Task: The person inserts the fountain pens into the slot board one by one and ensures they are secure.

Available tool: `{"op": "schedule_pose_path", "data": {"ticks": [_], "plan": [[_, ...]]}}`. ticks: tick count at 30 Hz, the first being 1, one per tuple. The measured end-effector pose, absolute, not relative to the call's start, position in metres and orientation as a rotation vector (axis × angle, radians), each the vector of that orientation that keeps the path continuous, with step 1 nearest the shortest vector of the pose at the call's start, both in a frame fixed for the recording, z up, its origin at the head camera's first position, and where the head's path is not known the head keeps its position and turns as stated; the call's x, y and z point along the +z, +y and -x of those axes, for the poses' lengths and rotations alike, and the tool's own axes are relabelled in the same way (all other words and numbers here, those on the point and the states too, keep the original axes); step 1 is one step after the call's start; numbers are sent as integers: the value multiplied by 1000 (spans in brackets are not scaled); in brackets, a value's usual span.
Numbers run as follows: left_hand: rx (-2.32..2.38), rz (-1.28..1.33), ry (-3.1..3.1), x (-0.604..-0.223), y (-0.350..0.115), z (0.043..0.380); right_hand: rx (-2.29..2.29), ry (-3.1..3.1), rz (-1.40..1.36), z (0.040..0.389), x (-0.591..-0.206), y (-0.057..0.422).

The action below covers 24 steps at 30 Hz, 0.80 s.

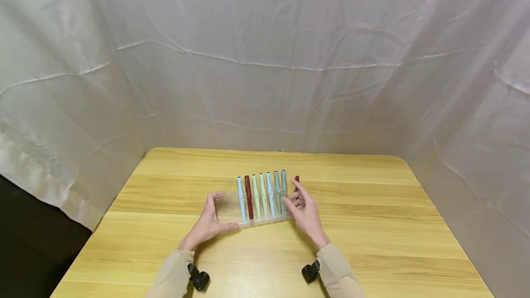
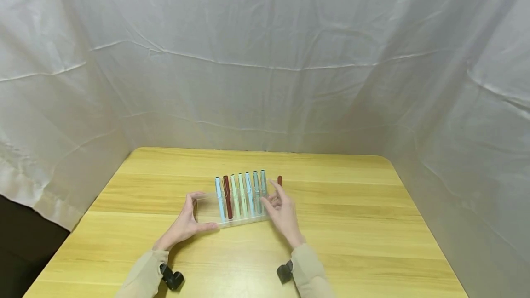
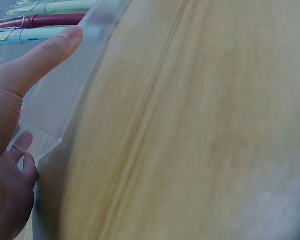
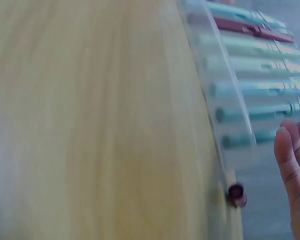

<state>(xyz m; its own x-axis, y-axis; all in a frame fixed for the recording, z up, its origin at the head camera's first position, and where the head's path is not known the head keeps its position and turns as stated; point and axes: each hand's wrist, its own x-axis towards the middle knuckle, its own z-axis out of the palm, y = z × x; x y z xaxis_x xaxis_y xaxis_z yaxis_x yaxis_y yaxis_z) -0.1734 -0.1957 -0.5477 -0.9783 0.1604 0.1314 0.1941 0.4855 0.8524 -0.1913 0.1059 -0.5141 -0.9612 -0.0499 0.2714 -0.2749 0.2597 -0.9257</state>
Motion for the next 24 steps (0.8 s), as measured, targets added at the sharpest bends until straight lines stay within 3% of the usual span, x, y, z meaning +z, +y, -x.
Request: {"op": "schedule_pose_path", "data": {"ticks": [5,24], "plan": [[-1549,315,-2681,-548,-196,174,1867,-2383,-118,196,-514,122],[-1548,319,-2674,-546,-195,173,1720,-2571,-8,221,-543,144]]}}
